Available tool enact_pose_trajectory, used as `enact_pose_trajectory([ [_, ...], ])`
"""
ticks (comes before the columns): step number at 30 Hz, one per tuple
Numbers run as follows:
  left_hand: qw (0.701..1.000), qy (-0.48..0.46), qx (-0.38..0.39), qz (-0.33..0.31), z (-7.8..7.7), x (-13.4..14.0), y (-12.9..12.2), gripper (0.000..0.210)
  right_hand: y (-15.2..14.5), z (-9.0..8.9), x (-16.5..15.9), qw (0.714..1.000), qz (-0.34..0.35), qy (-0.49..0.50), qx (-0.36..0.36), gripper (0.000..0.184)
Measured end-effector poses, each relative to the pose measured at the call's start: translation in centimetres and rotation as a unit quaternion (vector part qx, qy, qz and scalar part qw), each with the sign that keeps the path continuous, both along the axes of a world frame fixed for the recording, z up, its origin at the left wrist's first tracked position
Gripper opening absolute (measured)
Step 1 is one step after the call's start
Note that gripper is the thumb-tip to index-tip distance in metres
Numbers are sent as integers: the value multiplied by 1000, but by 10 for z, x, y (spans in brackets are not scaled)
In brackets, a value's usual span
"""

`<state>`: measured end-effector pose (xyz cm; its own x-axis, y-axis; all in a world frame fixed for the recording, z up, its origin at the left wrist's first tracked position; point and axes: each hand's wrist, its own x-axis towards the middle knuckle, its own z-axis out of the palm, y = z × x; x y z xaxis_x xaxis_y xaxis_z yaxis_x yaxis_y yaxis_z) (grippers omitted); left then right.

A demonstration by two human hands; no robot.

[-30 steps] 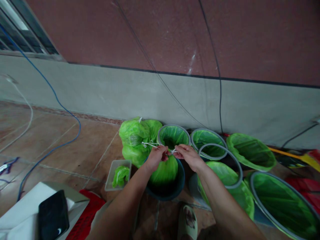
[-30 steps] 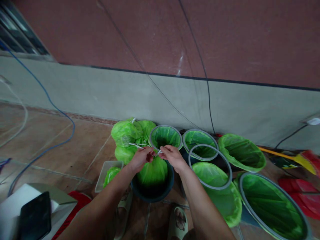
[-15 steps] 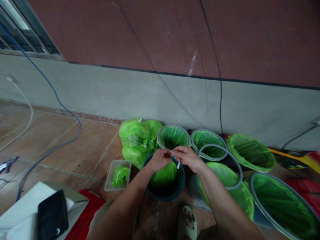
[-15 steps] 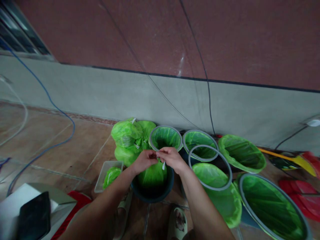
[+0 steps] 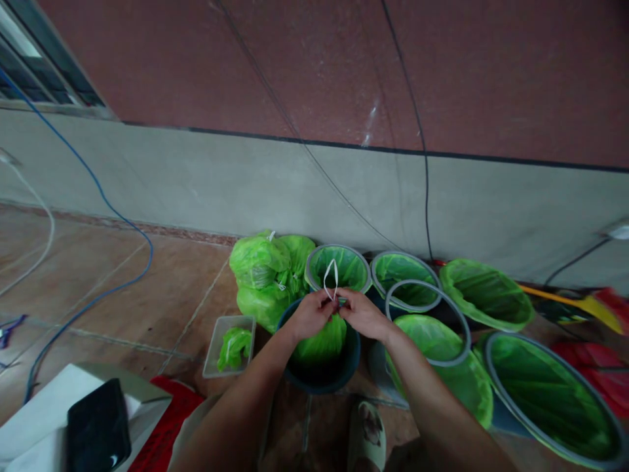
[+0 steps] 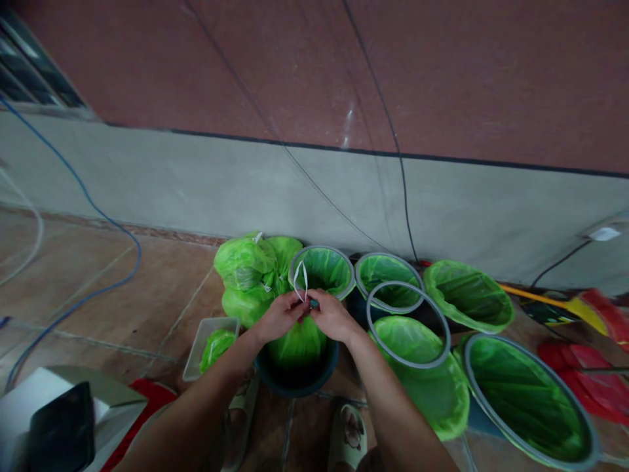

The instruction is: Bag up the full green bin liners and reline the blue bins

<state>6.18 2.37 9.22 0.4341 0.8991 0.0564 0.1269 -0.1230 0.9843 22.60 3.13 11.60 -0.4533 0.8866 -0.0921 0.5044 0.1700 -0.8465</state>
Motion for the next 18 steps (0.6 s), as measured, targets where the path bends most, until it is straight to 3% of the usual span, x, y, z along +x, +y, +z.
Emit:
enact_pose_trajectory([
  [4, 1000, -13, -7, 21, 1, -2, 0, 13, 2, 3, 4, 996, 11, -85, 33, 15],
  [9, 999, -13, -14, 35, 0, -2, 3, 11, 1, 5, 4, 990, -6, -121, 68, 17],
  [13, 995, -13, -59, 82, -2, -1, 6, 10, -2, 13, 2, 991, -5, -132, 0, 23],
  [18, 978, -90, -128, 139, -2, -3, 5, 4, -5, 17, 0, 990, 22, -134, -32, 24],
])
